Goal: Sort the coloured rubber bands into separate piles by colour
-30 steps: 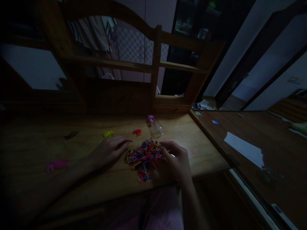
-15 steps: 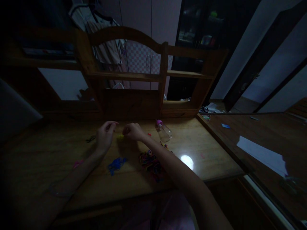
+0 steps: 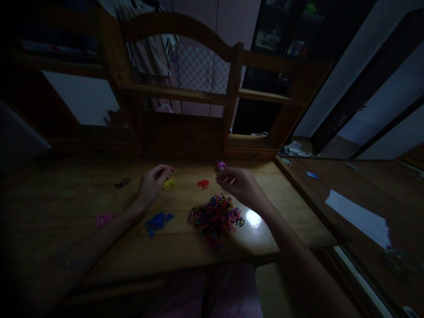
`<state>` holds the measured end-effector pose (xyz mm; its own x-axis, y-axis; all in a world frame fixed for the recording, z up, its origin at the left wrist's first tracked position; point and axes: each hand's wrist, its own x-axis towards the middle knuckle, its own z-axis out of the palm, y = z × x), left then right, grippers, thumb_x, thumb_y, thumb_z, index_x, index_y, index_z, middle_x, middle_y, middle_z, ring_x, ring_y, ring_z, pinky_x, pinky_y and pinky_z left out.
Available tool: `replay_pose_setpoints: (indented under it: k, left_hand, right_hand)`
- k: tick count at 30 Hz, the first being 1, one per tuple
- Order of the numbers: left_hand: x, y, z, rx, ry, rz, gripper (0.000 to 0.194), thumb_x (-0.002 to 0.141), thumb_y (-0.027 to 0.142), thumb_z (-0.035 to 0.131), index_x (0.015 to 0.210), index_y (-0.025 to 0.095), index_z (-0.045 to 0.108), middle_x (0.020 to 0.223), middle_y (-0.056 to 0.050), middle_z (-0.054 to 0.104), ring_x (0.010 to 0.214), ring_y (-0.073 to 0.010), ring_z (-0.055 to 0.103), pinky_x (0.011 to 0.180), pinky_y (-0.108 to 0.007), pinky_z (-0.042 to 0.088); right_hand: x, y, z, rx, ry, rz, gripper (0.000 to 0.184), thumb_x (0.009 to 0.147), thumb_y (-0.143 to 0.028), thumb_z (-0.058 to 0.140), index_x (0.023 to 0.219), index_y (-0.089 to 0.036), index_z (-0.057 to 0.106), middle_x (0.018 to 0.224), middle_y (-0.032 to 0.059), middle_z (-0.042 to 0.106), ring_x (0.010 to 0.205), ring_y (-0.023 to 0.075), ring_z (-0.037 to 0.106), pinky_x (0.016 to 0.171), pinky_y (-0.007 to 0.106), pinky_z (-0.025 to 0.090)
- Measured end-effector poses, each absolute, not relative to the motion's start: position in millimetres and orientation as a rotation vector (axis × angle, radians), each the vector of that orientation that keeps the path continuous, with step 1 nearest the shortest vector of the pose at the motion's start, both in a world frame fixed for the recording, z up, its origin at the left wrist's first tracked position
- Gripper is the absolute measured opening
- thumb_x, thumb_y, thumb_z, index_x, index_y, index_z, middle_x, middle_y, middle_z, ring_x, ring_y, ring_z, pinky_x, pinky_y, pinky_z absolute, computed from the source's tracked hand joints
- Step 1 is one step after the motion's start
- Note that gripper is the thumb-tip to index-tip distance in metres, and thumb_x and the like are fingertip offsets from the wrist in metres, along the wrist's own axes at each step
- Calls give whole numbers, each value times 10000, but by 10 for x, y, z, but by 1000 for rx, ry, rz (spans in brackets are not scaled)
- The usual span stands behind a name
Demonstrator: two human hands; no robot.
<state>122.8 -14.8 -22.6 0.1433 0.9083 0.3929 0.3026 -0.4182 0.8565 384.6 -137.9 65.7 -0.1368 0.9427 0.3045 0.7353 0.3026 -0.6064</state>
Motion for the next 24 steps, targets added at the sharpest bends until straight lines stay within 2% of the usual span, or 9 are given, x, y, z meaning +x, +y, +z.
replay_pose_setpoints:
  k: [3, 10, 14, 18, 24]
  left_hand:
    - [1260, -211, -233, 1882, 1157, 1248, 258, 905, 377, 503, 931, 195, 684, 859, -22, 684, 744, -163, 602, 662, -254, 430]
    - [1280, -333, -178, 2038, 1207, 1185, 247, 911, 358, 492, 953, 219, 692, 875, -21, 708, 759, -170, 627, 673, -266, 434]
    - [1265, -319, -176, 2054, 1230, 1163, 250, 911, 373, 489, 956, 227, 686, 864, -15, 703, 756, -173, 630, 655, -259, 432]
    - [1266, -301, -194, 2064, 1267, 1129, 247, 909, 381, 486, 938, 234, 683, 857, -13, 702, 752, -175, 630, 671, -265, 437]
    - [1265, -294, -208, 2057, 1312, 1087, 245, 894, 376, 491, 930, 236, 689, 831, -10, 704, 725, -175, 627, 645, -266, 430]
  right_hand:
    - [4054, -1816, 511, -1607, -1929, 384, 103, 880, -213, 617, 940, -200, 701, 822, 18, 696, 680, 126, 634, 589, 227, 465]
    - [4084, -2339, 12, -1737, -1917, 456, 142, 873, -216, 645, 1006, -233, 692, 889, 26, 654, 690, 127, 612, 584, 229, 463]
    - [3997, -2418, -22, -1790, -1935, 401, 208, 893, -199, 615, 1092, -231, 668, 991, 50, 646, 731, 137, 612, 617, 234, 480]
    - [3954, -2376, 27, -1751, -2101, 396, 338, 896, -136, 573, 1201, -270, 627, 1161, 64, 608, 860, 158, 628, 714, 248, 505]
    - [3909, -2250, -45, -1724, -2101, 413, 378, 917, -131, 531, 1274, -250, 570, 1135, 80, 599, 836, 156, 623, 725, 256, 501]
